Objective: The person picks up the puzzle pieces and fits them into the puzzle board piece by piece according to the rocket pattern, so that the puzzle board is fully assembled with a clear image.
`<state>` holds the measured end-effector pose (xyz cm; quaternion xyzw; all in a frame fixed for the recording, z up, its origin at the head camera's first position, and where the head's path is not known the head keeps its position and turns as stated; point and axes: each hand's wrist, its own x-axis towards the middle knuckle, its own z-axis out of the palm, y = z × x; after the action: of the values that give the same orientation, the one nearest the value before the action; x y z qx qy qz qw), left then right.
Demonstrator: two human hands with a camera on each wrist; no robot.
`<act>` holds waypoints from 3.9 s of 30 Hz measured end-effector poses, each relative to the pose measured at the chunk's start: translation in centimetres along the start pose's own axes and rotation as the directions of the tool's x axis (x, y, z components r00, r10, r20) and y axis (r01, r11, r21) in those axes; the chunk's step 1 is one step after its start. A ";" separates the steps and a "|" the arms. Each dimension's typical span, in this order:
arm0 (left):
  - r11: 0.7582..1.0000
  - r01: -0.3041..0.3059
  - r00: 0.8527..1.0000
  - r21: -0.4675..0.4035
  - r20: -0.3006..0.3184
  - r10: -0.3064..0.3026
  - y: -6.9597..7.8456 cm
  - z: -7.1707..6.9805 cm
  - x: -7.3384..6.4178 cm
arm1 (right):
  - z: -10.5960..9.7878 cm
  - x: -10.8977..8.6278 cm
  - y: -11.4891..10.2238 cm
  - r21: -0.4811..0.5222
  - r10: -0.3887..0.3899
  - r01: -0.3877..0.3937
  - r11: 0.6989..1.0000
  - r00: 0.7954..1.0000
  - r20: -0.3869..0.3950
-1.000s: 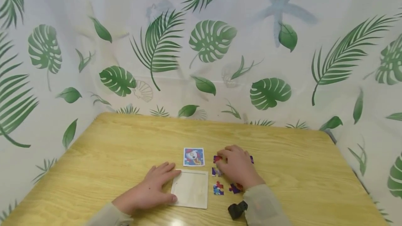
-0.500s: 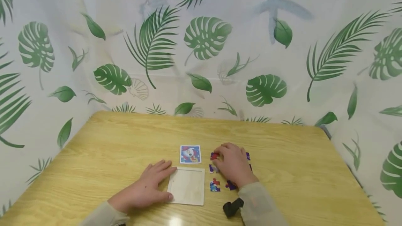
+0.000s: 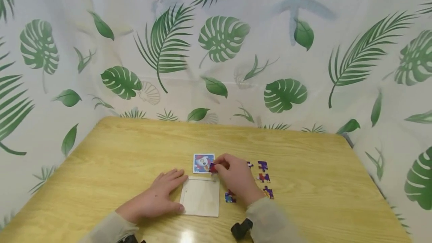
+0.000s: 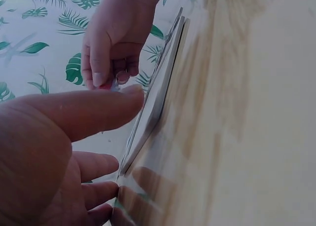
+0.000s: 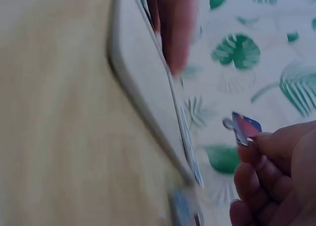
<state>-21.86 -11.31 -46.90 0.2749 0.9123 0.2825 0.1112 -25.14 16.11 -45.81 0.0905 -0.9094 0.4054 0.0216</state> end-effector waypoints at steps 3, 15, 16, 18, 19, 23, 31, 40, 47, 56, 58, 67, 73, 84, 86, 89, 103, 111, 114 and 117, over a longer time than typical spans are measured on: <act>1.000 0.011 1.000 0.003 0.000 -0.011 -0.2 -0.2 -0.2 | 1.5 -0.3 -1.8 0.003 -0.029 0.029 1.000 0.995 0.091; 1.000 0.000 1.000 0.002 -0.002 0.000 0.1 0.1 -0.1 | 3.6 -1.7 -2.7 -0.169 -0.186 0.228 0.959 0.955 0.233; 1.000 -0.001 1.000 0.000 0.001 0.001 0.2 0.2 -0.1 | 3.5 -1.8 -2.5 -0.182 -0.201 0.246 0.952 0.951 0.235; 1.000 -0.001 1.000 -0.007 0.008 0.001 0.3 0.4 -0.1 | 3.4 -2.1 -2.2 -0.217 -0.233 0.285 0.934 0.943 0.240; 1.000 0.001 1.000 -0.008 0.011 0.000 0.4 0.5 -0.1 | 3.4 -2.3 -2.1 -0.231 -0.247 0.302 0.925 0.939 0.240; 1.000 0.000 1.000 0.000 0.012 0.000 0.4 0.6 -0.1 | 3.0 -3.0 -1.7 -0.271 -0.295 0.368 0.889 0.915 0.274; 1.000 -0.022 0.999 -0.012 0.028 0.022 0.3 0.2 0.0 | 2.8 -3.6 -1.7 -0.341 -0.317 0.443 0.829 0.875 0.366; 1.000 -0.023 0.999 0.014 0.039 0.022 0.4 0.1 0.1 | 3.0 -3.6 -1.6 -0.348 -0.336 0.461 0.817 0.869 0.364; 1.000 -0.011 0.999 0.002 0.039 0.010 0.6 0.1 -0.1 | 2.8 -3.5 -1.2 -0.303 -0.348 0.470 0.829 0.858 0.377; 1.000 -0.023 0.999 -0.004 0.028 0.023 0.4 0.3 -0.1 | 2.8 -3.5 -1.2 -0.324 -0.326 0.460 0.827 0.861 0.392; 1.000 -0.027 0.999 0.000 0.028 0.027 0.3 0.3 -0.1 | 2.8 -3.4 -1.2 -0.320 -0.320 0.455 0.831 0.861 0.394; 1.000 -0.021 1.000 0.020 0.009 0.021 0.4 0.1 -0.1 | 1.9 -2.4 -0.8 -0.180 -0.284 0.340 0.923 0.918 0.278; 1.000 -0.007 1.000 0.008 0.005 0.007 0.3 0.3 -0.1 | -0.6 -1.4 0.9 -0.201 -0.198 0.213 0.956 0.976 0.091; 1.000 -0.013 1.000 0.010 0.011 0.013 0.5 0.2 -0.2 | -6.4 -0.3 5.9 -0.386 -0.110 0.084 0.919 0.993 -0.044; 1.000 -0.008 1.000 0.015 0.013 0.008 0.4 0.2 -0.2 | -6.5 -0.4 6.5 -0.418 -0.106 0.077 0.905 0.993 -0.047; 1.000 -0.007 1.000 0.021 0.013 0.006 0.3 0.3 -0.1 | -6.5 -0.4 7.0 -0.462 -0.108 0.079 0.883 0.993 -0.037; 1.000 -0.005 1.000 0.013 0.018 0.005 0.0 0.4 0.0 | -6.2 -0.5 7.4 -0.504 -0.115 0.096 0.858 0.993 -0.007; 1.000 -0.007 1.000 0.009 0.018 0.007 -0.1 0.5 0.0 | -5.9 -0.1 7.5 -0.391 -0.118 0.086 0.916 0.991 -0.060; 1.000 -0.005 1.000 0.011 0.018 0.005 0.0 0.4 0.0 | -5.7 -0.1 7.0 -0.305 -0.114 0.091 0.948 0.992 -0.058; 1.000 -0.008 1.000 0.009 0.015 0.008 0.0 0.3 -0.1 | -5.2 -0.2 6.0 -0.179 -0.077 0.066 0.982 0.996 -0.052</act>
<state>-21.64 -11.19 -47.15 0.2810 0.9116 0.2767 0.1158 -26.21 23.90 -46.79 0.1088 -0.9370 0.3244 0.0710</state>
